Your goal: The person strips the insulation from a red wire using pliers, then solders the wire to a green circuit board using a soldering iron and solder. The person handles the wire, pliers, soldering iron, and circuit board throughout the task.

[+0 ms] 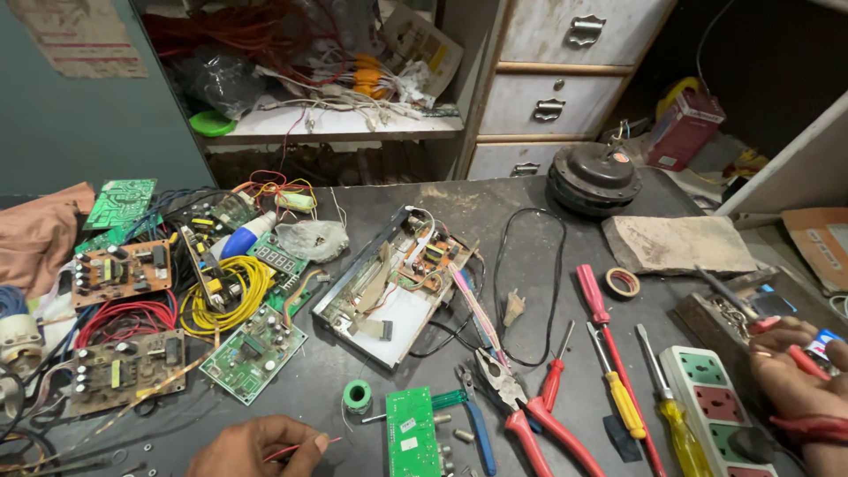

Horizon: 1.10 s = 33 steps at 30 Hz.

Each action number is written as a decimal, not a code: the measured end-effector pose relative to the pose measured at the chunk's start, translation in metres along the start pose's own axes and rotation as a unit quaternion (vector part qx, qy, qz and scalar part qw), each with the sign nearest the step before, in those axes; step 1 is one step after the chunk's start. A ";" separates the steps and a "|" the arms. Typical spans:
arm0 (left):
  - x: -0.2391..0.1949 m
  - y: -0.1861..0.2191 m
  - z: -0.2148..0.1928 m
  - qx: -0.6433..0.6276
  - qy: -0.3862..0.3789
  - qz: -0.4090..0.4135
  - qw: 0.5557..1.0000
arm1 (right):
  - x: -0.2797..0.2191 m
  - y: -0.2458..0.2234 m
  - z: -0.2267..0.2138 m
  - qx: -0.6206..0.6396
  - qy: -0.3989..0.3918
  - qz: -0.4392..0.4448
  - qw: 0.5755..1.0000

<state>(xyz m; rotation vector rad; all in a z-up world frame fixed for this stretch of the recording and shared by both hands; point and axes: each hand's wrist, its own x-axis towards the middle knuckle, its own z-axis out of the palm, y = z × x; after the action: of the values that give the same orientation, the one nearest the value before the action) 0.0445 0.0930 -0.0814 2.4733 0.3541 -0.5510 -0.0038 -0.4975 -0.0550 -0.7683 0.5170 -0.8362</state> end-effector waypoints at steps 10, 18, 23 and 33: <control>-0.001 -0.003 0.010 -0.052 0.003 0.017 0.998 | -0.021 0.007 0.028 -0.344 -0.059 -0.123 0.929; 0.001 -0.002 0.008 -0.052 -0.046 0.012 0.998 | -0.061 0.021 0.074 -0.452 -0.101 -0.223 0.858; -0.003 0.003 0.001 -0.053 -0.067 0.032 0.996 | -0.065 0.033 0.065 -0.445 -0.102 -0.240 0.857; -0.012 0.006 0.003 -0.049 -0.045 0.020 0.998 | -0.051 0.042 0.058 -0.411 -0.154 -0.262 0.860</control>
<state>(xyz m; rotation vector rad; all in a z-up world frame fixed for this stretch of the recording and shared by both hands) 0.0354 0.0852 -0.0757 2.3488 0.2873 -0.6109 0.0256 -0.4154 -0.0453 -1.8652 0.3653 -0.9602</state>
